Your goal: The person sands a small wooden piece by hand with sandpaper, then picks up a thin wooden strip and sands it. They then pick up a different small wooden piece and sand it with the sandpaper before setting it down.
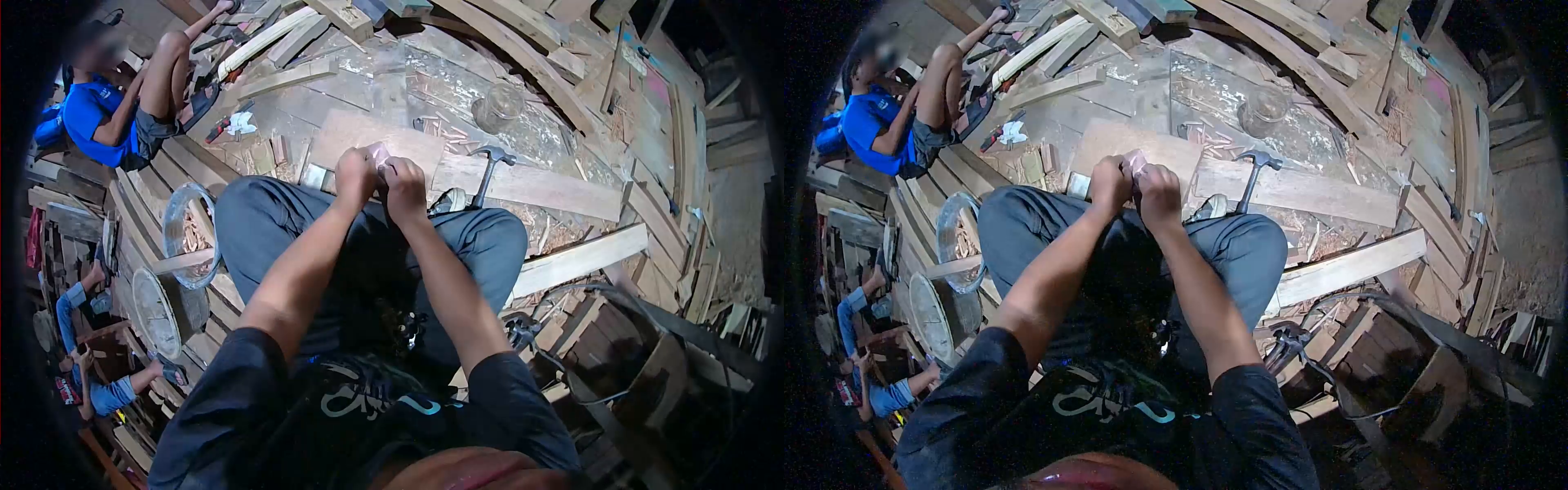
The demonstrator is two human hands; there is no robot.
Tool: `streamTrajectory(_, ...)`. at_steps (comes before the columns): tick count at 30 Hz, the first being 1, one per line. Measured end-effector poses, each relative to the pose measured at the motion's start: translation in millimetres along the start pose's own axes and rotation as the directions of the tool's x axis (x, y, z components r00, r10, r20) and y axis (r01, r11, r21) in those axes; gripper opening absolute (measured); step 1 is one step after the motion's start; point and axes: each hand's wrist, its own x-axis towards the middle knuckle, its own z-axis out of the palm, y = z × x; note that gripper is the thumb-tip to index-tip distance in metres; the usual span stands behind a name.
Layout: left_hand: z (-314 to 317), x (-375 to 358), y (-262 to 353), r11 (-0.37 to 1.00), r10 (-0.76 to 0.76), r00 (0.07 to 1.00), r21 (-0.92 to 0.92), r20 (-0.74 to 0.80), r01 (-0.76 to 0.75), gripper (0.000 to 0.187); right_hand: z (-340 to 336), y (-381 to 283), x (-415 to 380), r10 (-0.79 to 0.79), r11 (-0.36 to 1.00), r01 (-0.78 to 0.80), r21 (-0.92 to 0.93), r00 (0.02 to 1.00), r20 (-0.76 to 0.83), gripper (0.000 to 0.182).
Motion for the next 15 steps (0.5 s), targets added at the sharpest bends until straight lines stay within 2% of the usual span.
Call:
streamTrajectory(4,6,22,1,1.0,0.016,1.0,0.018,-0.004,-0.016,0.018,7,4,-3,-0.001,0.999,0.001,-0.035,1.0,0.008,0.016)
streamTrajectory(6,3,21,2,0.998,-0.069,0.995,0.015,0.074,0.068,0.019,8,6,-5,-0.022,0.998,0.023,-0.061,1.0,0.014,0.017)
streamTrajectory(8,13,6,-9,0.998,-0.005,0.997,0.063,-0.083,0.01,0.018,4,4,-5,-0.001,0.999,0.002,-0.039,0.999,0.037,0.017)
streamTrajectory(9,7,1,-7,0.997,-0.065,0.998,0.026,-0.022,0.066,0.019,2,2,-5,0.0,0.999,0.002,-0.039,0.999,0.035,0.017)
streamTrajectory(12,2,6,-6,0.99,-0.135,0.991,-0.036,-0.023,0.134,0.018,6,2,-4,-0.013,1.0,0.013,-0.022,1.0,-0.009,0.015)
streamTrajectory(13,12,14,-16,0.995,-0.099,0.994,-0.012,-0.037,0.099,0.017,3,1,-4,-0.003,1.0,0.003,-0.009,1.0,0.006,0.015)
streamTrajectory(14,28,18,-37,0.997,0.022,0.982,-0.07,-0.188,-0.036,0.015,-1,-1,-4,0.005,1.0,-0.005,0.003,1.0,0.026,0.015)
streamTrajectory(15,17,20,-25,0.994,-0.085,0.989,-0.078,-0.12,0.076,0.015,-2,-1,-2,0.005,1.0,-0.004,-0.025,0.999,0.041,0.016)
